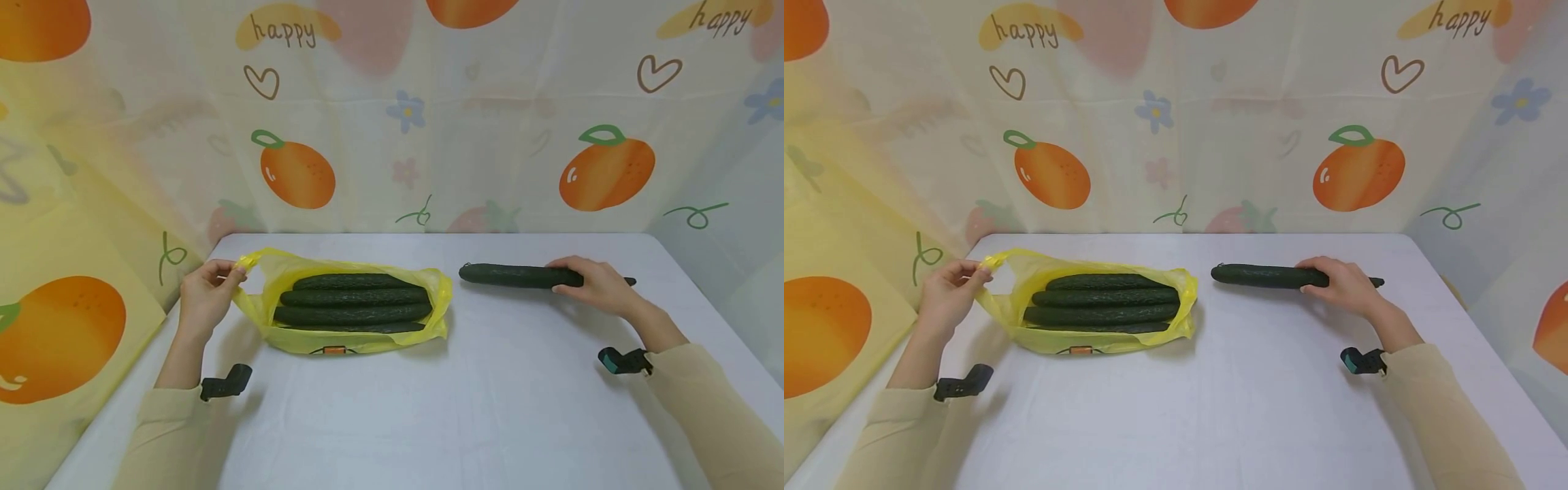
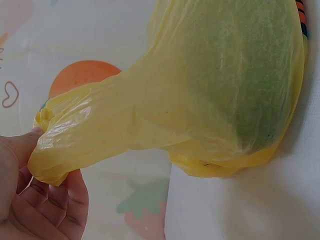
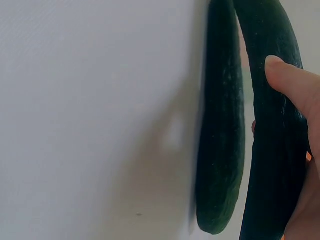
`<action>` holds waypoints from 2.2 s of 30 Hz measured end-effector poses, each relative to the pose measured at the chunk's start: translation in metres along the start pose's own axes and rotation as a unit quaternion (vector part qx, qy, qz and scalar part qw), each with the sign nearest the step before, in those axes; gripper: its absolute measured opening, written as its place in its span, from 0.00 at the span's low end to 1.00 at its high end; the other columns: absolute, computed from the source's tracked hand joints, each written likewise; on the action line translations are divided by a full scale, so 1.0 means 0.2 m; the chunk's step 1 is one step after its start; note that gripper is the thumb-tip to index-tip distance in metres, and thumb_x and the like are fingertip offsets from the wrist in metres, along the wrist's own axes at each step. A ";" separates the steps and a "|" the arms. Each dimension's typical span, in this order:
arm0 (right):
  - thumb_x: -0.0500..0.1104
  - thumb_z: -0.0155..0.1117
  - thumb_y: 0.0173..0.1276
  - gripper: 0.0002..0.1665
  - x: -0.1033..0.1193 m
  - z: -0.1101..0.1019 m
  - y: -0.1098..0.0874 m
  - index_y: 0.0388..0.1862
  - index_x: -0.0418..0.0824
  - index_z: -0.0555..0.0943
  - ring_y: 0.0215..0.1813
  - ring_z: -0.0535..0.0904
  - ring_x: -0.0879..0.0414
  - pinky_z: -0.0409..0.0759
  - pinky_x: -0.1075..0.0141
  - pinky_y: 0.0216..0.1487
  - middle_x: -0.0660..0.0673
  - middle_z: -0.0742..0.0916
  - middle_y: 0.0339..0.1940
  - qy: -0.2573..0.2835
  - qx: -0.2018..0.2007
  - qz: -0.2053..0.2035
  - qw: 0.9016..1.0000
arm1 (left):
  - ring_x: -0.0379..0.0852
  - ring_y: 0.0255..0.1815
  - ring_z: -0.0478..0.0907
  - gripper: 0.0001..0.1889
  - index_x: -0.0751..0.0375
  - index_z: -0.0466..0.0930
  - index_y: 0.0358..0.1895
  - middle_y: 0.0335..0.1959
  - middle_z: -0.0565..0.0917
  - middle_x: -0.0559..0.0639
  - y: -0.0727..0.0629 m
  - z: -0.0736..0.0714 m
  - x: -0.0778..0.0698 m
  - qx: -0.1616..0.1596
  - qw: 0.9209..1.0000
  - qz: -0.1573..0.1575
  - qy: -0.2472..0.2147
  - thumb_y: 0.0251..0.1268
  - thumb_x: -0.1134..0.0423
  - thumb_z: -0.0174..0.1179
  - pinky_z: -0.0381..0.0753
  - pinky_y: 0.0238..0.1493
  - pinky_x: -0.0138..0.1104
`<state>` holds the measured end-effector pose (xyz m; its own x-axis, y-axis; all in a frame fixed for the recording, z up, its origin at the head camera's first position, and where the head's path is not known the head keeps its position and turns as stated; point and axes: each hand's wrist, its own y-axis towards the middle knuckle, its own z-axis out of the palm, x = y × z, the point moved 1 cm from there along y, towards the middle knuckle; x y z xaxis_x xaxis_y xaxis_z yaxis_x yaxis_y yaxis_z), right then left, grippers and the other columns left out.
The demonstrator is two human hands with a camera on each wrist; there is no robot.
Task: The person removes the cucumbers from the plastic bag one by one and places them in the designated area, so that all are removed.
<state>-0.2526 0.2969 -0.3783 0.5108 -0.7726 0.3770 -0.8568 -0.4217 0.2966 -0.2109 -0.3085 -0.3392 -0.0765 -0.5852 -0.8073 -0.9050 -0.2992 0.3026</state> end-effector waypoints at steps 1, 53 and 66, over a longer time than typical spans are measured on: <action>0.42 0.70 0.56 0.23 0.00 0.00 0.00 0.51 0.42 0.76 0.50 0.76 0.45 0.72 0.49 0.48 0.41 0.82 0.48 -0.003 0.002 -0.002 1.000 | 0.28 0.25 0.74 0.14 0.70 0.77 0.40 0.19 0.76 0.23 0.00 0.00 0.00 0.000 1.000 0.000 0.001 0.63 0.59 0.58 0.74 0.23 0.20; 0.34 0.70 0.51 0.22 -0.07 0.07 -0.03 0.47 0.36 0.78 0.44 0.73 0.42 0.71 0.47 0.43 0.37 0.79 0.41 -0.054 0.008 -0.030 0.998 | 0.29 0.26 0.73 0.15 0.66 0.78 0.40 0.20 0.75 0.23 -0.01 0.01 -0.01 0.009 1.000 -0.018 0.017 0.64 0.55 0.57 0.73 0.23 0.21; 0.36 0.67 0.56 0.22 -0.06 0.06 -0.02 0.51 0.36 0.76 0.46 0.73 0.40 0.70 0.44 0.47 0.36 0.79 0.44 -0.060 0.047 0.012 0.997 | 0.29 0.26 0.73 0.14 0.66 0.78 0.40 0.21 0.76 0.24 0.00 0.02 -0.02 0.012 1.000 -0.018 0.015 0.64 0.55 0.57 0.73 0.23 0.21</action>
<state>-0.2561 0.3011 -0.3949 0.4825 -0.8321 0.2734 -0.8745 -0.4404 0.2031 -0.2131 -0.3030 -0.3381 -0.0310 -0.5966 -0.8019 -0.9166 -0.3029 0.2608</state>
